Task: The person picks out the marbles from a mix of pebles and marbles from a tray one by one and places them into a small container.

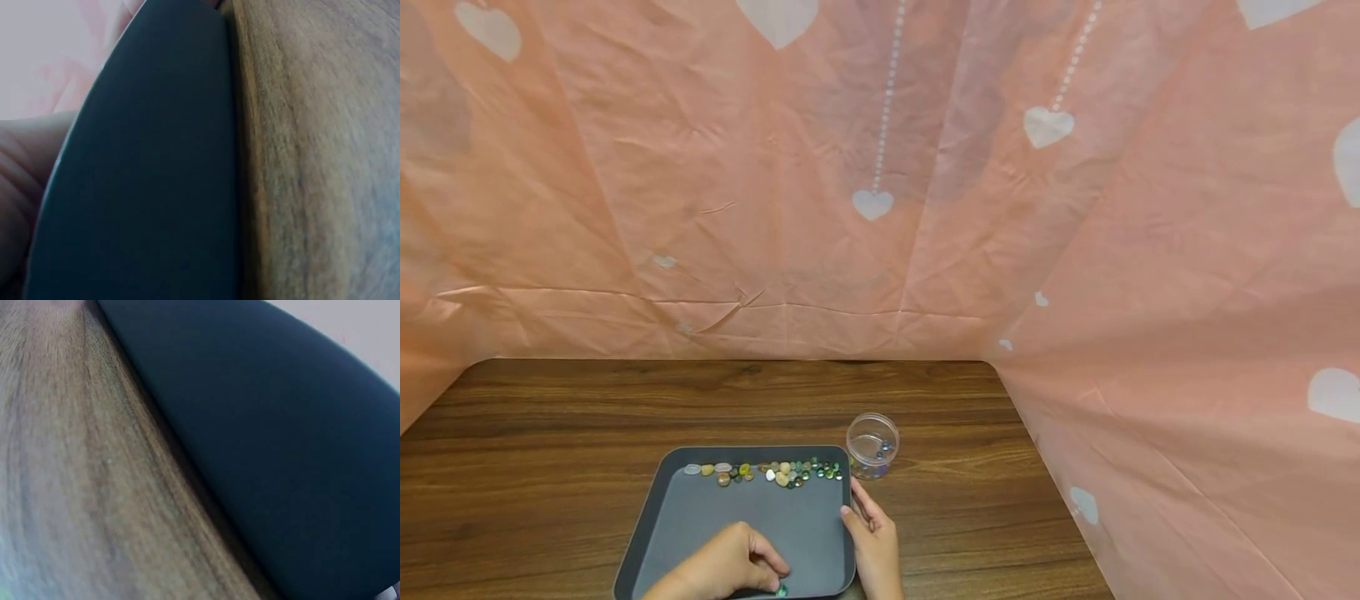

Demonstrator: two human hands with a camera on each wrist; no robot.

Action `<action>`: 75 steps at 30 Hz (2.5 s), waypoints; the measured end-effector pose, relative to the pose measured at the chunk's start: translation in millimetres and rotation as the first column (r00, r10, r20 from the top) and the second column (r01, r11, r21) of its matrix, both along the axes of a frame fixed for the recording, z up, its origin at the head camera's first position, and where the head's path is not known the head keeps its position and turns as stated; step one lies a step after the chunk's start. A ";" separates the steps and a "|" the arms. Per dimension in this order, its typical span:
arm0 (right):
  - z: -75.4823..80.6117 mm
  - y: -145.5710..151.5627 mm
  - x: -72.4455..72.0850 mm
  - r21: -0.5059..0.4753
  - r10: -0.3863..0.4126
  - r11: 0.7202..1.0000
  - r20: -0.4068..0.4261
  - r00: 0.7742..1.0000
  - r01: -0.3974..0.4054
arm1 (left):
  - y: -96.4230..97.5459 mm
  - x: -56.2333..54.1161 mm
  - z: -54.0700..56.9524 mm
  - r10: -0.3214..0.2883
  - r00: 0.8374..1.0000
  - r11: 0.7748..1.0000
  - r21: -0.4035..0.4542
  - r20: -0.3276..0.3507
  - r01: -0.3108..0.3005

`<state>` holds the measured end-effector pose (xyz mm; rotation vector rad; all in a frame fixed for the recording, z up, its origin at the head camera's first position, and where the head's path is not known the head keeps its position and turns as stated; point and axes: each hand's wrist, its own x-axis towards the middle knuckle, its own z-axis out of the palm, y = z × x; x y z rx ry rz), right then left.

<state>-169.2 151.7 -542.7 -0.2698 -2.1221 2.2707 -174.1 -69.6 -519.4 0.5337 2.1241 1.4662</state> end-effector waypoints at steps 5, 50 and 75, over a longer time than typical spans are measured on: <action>0.1 0.0 0.1 -0.007 0.007 1.000 0.005 1.000 -0.007 | 3.6 2.3 1.2 -0.026 0.999 1.000 -0.010 -0.023 0.026; -0.6 2.7 -1.8 0.018 0.005 1.000 -0.024 1.000 -0.005 | 21.1 -40.3 43.2 0.357 0.868 0.761 0.431 0.345 -0.485; 1.1 1.8 0.3 -0.019 0.042 0.999 -0.028 0.999 -0.042 | 104.9 -109.0 55.2 0.386 0.866 0.923 0.129 -0.319 -0.364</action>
